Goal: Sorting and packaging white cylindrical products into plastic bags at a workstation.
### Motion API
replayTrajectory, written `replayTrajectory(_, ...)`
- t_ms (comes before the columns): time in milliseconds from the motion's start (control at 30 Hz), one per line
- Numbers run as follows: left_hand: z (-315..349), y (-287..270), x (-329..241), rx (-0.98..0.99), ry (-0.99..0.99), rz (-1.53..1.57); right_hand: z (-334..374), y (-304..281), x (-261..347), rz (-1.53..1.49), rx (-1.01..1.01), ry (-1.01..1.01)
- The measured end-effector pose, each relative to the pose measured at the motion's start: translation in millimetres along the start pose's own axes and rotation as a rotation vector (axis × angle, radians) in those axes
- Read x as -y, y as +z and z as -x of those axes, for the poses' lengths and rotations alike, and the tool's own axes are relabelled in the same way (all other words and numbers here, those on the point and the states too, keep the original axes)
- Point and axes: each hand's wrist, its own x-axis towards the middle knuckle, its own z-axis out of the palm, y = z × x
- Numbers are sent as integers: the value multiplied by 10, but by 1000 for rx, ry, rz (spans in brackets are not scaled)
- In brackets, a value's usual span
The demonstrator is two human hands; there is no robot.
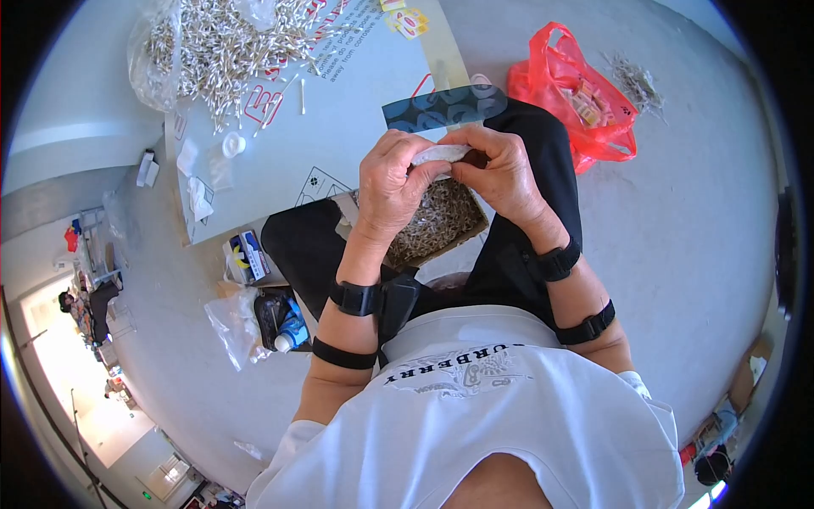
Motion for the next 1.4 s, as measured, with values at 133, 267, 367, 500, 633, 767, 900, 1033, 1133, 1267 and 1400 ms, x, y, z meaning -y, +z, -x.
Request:
replayTrajectory(133, -17, -26, 10, 49, 15, 12, 1, -6, 37, 24, 10, 17)
replayTrajectory(267, -12, -45, 17, 124, -67, 116, -7, -59, -29, 63, 31, 25)
replayTrajectory(367, -19, -51, -18, 123, -219, 267, -13, -65, -81, -33, 11, 63)
replayTrajectory(500, -6, -41, 23, 77, -216, 291, -24, -61, -59, -46, 8, 61)
replayTrajectory(633, 1, -36, -21, 83, -381, 367, -19, -71, -25, 40, 18, 70)
replayTrajectory(767, -28, -20, -75, 65, -304, 271, -39, -58, 96, 156, 14, 47)
replayTrajectory(900, -113, -30, -170, 101, -173, 53, -47, -30, 130, 258, 10, -30)
replayTrajectory(1033, -115, -19, -166, 112, -107, 7, -27, -20, 164, 338, -49, -68)
replayTrajectory(1133, -83, -22, -139, 122, -118, 52, -8, -2, 132, 333, -64, -102)
replayTrajectory(1267, -53, -16, -122, 119, -119, 81, -14, -23, 70, 407, -76, -229)
replayTrajectory(1400, -15, -33, -91, 121, -84, 83, -19, -26, 106, 493, -9, -281)
